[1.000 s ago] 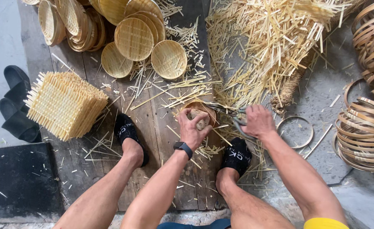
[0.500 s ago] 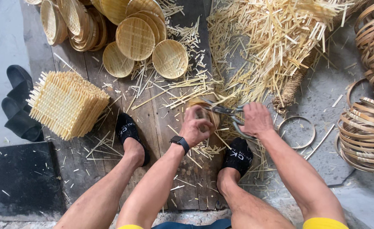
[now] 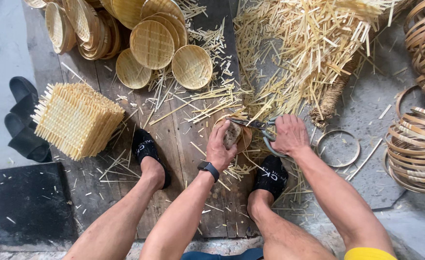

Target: The person sits on the floor assembling small woven bamboo baskets. They take a square woven bamboo mat, bend a thin bamboo rim ring around it, press the mat into a round wooden mold, and trim excess material with scissors, placing finished pieces with a stack of completed baskets.

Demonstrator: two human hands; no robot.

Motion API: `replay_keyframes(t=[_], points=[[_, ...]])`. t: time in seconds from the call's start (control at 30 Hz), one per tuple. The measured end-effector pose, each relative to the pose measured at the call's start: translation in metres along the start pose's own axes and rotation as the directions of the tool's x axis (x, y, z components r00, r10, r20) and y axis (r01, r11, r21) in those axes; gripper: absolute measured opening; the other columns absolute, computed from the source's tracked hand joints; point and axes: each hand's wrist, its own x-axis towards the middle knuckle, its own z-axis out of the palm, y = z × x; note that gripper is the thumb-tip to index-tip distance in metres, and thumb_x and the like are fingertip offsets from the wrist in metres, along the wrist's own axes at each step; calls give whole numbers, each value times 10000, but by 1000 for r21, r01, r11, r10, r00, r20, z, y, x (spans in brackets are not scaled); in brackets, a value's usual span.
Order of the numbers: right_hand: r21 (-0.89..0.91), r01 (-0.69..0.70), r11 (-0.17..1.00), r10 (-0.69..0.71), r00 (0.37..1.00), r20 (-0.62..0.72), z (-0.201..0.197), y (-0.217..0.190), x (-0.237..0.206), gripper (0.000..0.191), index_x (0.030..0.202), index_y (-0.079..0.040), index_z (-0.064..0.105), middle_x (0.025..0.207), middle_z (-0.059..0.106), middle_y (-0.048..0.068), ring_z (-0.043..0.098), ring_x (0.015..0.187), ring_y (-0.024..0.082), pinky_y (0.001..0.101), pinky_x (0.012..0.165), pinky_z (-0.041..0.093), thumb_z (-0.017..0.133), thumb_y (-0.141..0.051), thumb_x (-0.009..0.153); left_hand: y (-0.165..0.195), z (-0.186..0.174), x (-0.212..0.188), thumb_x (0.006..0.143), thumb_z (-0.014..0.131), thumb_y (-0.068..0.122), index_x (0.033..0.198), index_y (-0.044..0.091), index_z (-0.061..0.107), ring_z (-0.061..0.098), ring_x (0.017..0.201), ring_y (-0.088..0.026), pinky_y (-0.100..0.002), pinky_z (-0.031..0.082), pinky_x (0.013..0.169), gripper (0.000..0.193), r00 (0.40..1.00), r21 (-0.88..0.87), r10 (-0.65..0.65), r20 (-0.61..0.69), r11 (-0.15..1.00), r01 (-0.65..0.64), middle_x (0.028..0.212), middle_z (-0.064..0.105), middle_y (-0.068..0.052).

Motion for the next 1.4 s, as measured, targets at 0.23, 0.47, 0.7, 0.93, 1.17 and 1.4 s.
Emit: replay_keyframes(t=[0.23,0.47,0.7,0.93,1.17,1.4], points=[[56,-26,998,19,992,127,-10,17,-6,277,886,-52,618,879,643,137,637,817,234,361,693,578,733,-286,792,-11,-6,0,700,645,-99,1436,254,583,554,1282,-354,-411,472,1115,818,995,109,-52,86,993,43,1369,562,-145],[70,82,994,-71,986,-150,-24,-3,4,444,750,-19,586,730,612,144,613,691,281,413,614,564,751,-401,596,-24,-14,5,692,594,-150,1400,271,642,512,1343,-365,-434,417,1164,825,974,131,70,217,986,-100,1422,557,-135],[22,-3,1000,-2,970,244,5,19,1,119,801,-69,595,711,597,98,586,603,183,329,496,524,558,-157,872,-12,-7,2,661,855,96,1263,347,696,393,1338,-423,-482,406,1103,672,988,177,-87,127,982,63,1430,430,-206],[135,103,985,-90,991,-96,-6,12,0,495,747,-19,565,667,547,129,539,578,246,403,509,528,702,-490,684,-20,-4,6,765,869,150,1223,353,755,453,1301,-380,-469,430,1122,513,980,172,18,197,984,-52,1436,496,-136],[44,-76,996,48,890,453,0,18,2,158,881,-119,584,792,598,53,613,717,204,371,621,559,528,-194,1008,-20,-24,16,719,841,148,1195,359,744,456,1365,-367,-495,431,1172,530,926,97,159,343,974,-203,1470,502,-114],[205,-474,856,448,879,162,4,34,-19,496,986,-16,622,995,604,179,594,930,311,482,853,514,778,-436,772,-50,-11,33,866,768,229,1214,120,737,486,1354,-360,-513,409,1118,367,951,23,-294,99,956,293,1442,524,-186]])
